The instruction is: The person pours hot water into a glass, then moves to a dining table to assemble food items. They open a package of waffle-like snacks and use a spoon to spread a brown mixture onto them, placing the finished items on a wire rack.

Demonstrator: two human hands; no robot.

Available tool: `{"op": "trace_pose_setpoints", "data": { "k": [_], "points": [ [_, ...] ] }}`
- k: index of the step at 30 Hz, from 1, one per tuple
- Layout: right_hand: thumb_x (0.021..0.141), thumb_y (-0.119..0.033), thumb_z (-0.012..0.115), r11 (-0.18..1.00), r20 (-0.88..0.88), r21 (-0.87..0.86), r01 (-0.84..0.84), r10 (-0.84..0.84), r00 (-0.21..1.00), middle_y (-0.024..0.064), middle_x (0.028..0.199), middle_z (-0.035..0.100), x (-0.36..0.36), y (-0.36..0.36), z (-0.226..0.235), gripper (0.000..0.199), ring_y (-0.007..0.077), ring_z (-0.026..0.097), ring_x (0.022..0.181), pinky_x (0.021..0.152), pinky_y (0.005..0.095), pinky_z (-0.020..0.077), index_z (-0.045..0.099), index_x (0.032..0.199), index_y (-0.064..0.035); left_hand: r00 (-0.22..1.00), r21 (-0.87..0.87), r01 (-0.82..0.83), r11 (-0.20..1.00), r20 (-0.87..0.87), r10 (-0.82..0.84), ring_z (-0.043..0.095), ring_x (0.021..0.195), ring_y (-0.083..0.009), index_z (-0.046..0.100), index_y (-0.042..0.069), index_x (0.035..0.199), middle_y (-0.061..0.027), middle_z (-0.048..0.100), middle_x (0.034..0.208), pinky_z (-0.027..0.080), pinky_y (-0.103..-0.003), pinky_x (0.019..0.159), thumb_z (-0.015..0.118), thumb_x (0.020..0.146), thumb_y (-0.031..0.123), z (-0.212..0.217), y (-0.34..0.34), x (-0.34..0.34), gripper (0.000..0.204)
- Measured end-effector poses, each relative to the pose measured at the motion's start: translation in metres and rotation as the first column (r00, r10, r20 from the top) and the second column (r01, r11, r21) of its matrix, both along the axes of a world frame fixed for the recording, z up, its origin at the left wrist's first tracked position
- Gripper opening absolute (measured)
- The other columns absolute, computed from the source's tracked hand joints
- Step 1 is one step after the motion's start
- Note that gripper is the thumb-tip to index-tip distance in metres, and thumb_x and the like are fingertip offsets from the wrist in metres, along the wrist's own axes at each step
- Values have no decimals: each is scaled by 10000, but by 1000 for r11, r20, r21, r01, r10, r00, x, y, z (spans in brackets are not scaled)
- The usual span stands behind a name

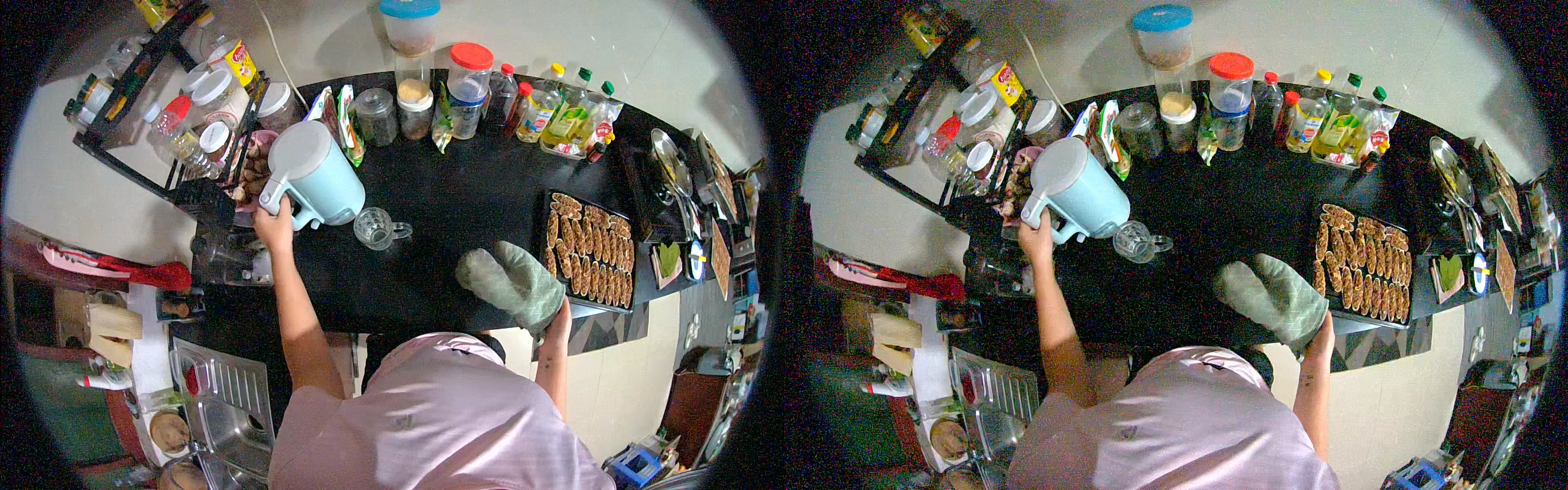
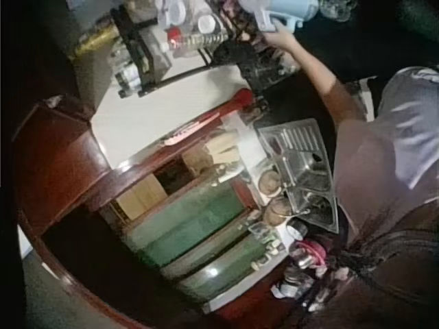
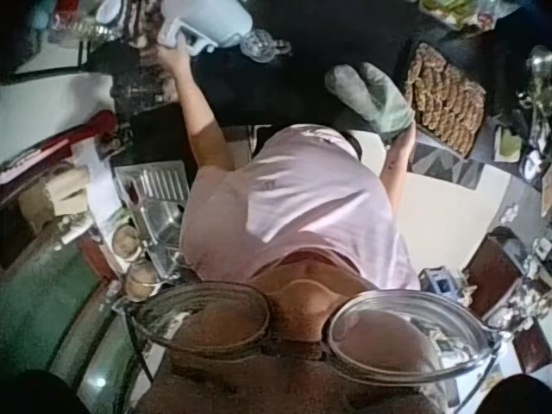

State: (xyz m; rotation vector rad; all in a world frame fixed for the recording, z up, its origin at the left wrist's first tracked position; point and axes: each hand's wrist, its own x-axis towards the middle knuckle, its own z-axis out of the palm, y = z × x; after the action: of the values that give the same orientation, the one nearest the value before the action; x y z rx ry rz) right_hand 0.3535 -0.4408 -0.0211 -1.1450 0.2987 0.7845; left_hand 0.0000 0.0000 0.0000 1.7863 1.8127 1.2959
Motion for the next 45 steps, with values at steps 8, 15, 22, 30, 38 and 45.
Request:
{"op": "trace_pose_setpoints", "data": {
  "k": [8, 15, 22, 30, 38, 45],
  "points": [
    [954, -344, 420, 1000, 41, 7, -7, 7, 999, 95, 1127, 619, 6, 47, 6, 416, 229, 600, 1009, 866, 349, 484, 566, 1181, -27, 855, 238, 43, 970, 493, -159, 640, 774, -180, 667, -70, 901, -112, 691, 860, 488, -339, 703, 633, 812, 70, -3, 41, 29, 169],
    [930, -371, 472, 997, 26, 50, -56, 54, 998, 99, 1107, 629, 20, 50, 0, 427, 229, 596, 1008, 876, 341, 470, 589, 1148, -23, 785, 282, 57, 958, 580, -217, 603, 832, -158, 658, -44, 972, -82, 665, 945, 470, -312, 753, 644, 821, 80, 23, 22, 34, 196],
    [952, -344, 413, 997, 9, 50, -62, 62, 998, 103, 1167, 609, 29, 62, -5, 432, 232, 585, 1052, 902, 341, 464, 567, 1194, -21, 813, 326, 19, 945, 545, -204, 621, 854, -181, 655, -59, 977, -110, 670, 965, 477, -319, 770, 656, 800, 70, 96, -29, -2, 219],
    [948, -340, 451, 997, -21, -49, -54, 53, 998, 93, 1159, 620, 41, 57, -18, 418, 220, 592, 1045, 896, 331, 465, 574, 1200, -31, 995, 119, 88, 989, -60, -82, 637, 821, -212, 633, -80, 959, -165, 671, 909, 482, -340, 755, 649, 752, 88, 129, -93, -44, 267],
    [935, -348, 489, 998, -12, -66, -7, 6, 1000, 89, 1144, 625, 52, 46, -14, 416, 218, 595, 1032, 886, 318, 459, 588, 1179, -26, 932, -149, 196, 969, -279, -231, 670, 777, -259, 648, -36, 899, -167, 681, 820, 496, -352, 720, 635, 748, 66, 112, -114, -36, 183],
    [922, -357, 497, 1000, -22, -9, 20, -20, 1000, 85, 1102, 637, 48, 37, -11, 418, 216, 603, 995, 852, 330, 475, 595, 1150, -22, 837, -176, 218, 960, -472, -276, 653, 807, -366, 643, -10, 905, -227, 652, 831, 497, -399, 723, 616, 748, 92, 114, -111, -19, 189]
  ]
}}
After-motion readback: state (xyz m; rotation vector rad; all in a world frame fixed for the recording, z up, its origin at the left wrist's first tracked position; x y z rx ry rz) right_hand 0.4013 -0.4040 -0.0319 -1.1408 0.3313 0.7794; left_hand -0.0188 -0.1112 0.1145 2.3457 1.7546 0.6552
